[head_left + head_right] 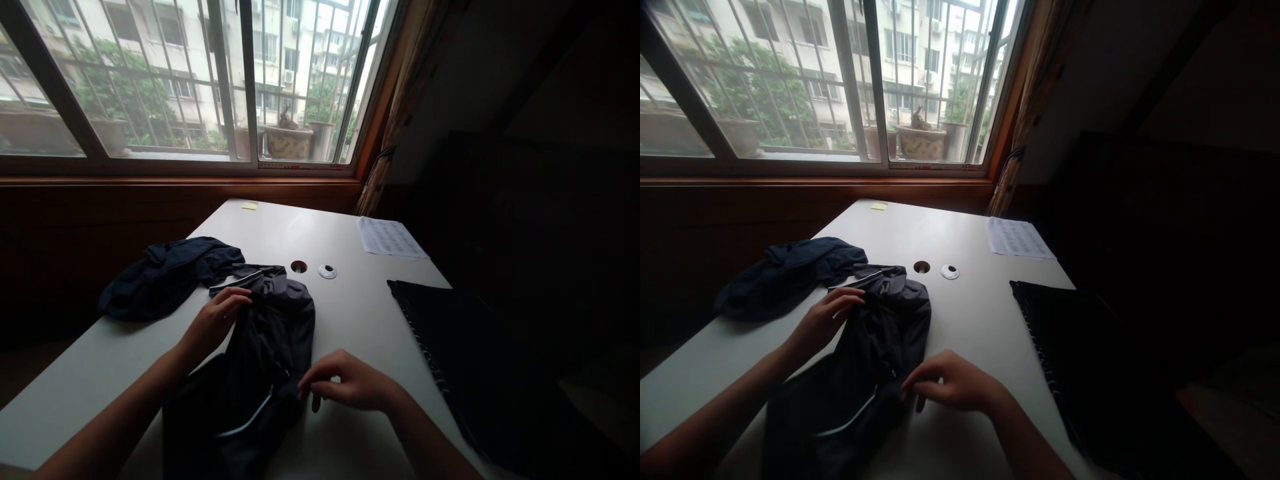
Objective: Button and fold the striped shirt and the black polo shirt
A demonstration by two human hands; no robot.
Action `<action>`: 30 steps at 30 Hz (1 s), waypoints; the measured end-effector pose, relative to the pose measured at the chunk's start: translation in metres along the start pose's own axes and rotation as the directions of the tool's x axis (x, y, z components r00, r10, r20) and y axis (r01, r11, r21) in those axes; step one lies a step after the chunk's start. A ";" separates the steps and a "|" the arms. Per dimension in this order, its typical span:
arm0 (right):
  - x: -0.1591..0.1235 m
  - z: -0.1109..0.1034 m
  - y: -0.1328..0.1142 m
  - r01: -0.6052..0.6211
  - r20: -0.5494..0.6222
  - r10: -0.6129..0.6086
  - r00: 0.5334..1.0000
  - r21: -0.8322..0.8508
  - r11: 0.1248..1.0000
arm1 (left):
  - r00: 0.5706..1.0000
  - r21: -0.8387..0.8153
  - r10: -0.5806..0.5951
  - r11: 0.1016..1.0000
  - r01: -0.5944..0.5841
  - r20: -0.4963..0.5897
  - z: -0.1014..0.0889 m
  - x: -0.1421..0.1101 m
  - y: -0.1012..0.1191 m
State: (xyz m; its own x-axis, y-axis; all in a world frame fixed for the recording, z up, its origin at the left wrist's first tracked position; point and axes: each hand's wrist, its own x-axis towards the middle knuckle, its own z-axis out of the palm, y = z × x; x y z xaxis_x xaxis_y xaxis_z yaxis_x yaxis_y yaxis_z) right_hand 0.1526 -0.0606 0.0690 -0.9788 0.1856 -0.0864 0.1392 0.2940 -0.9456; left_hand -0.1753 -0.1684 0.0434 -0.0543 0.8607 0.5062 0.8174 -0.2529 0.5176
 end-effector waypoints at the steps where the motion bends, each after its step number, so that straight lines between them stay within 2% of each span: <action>1: 0.005 -0.002 -0.004 0.020 -0.008 -0.020 1.000 0.006 1.000 | 1.000 -0.018 -0.005 1.000 0.005 -0.010 -0.001 0.000 -0.002; 3: 0.020 -0.012 -0.006 0.075 -0.196 -0.090 0.976 -0.085 0.994 | 1.000 -0.070 -0.025 0.997 0.024 -0.012 -0.001 -0.002 -0.003; 5: 0.038 -0.029 -0.003 0.099 -0.409 -0.206 0.889 -0.269 0.958 | 0.997 -0.154 -0.077 0.985 0.074 -0.008 0.000 -0.009 -0.002; 6: 0.049 -0.039 0.001 0.097 -0.455 -0.267 0.850 -0.364 0.926 | 0.993 -0.196 -0.119 0.974 0.115 -0.008 -0.001 -0.013 0.000; 8: 0.071 -0.055 0.010 0.085 -0.436 -0.374 0.818 -0.552 0.830 | 0.975 -0.237 -0.223 0.948 0.214 -0.011 -0.003 -0.027 0.008; 11: 0.103 -0.068 0.023 0.097 -0.286 -0.444 0.849 -0.742 0.664 | 0.937 -0.161 -0.350 0.924 0.346 0.000 -0.009 -0.055 0.027; 15: 0.135 -0.063 0.037 0.152 -0.097 -0.422 0.901 -0.842 0.518 | 0.909 0.044 -0.416 0.909 0.415 0.014 -0.011 -0.096 0.052; 18: 0.142 -0.057 0.041 0.075 -0.121 -0.370 0.921 -0.877 0.475 | 0.915 0.143 -0.404 0.906 0.398 0.016 -0.005 -0.115 0.061; 20: 0.134 -0.058 0.041 0.008 -0.175 -0.350 0.920 -0.885 0.465 | 0.923 0.174 -0.384 0.911 0.375 0.018 -0.001 -0.119 0.061; 23: 0.104 -0.068 0.039 -0.126 -0.302 -0.330 0.894 -0.878 0.462 | 0.935 0.209 -0.355 0.916 0.344 0.016 0.002 -0.118 0.056; 27: 0.034 -0.085 0.038 -0.328 -0.506 -0.294 0.811 -0.809 0.487 | 0.954 0.234 -0.298 0.930 0.283 0.035 0.003 -0.106 0.045; 30: -0.030 -0.084 0.043 -0.417 -0.598 -0.252 0.761 -0.748 0.516 | 0.972 0.276 -0.224 0.941 0.198 0.065 0.003 -0.090 0.033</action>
State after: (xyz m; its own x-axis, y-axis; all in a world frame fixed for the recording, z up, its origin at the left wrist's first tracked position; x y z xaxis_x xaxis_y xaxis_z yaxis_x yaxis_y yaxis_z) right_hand 0.2002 0.0250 0.0570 -0.6905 0.6275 0.3599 0.5922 0.7760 -0.2169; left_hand -0.1412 -0.2528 0.0126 -0.1988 0.9223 0.3315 0.9161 0.0547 0.3972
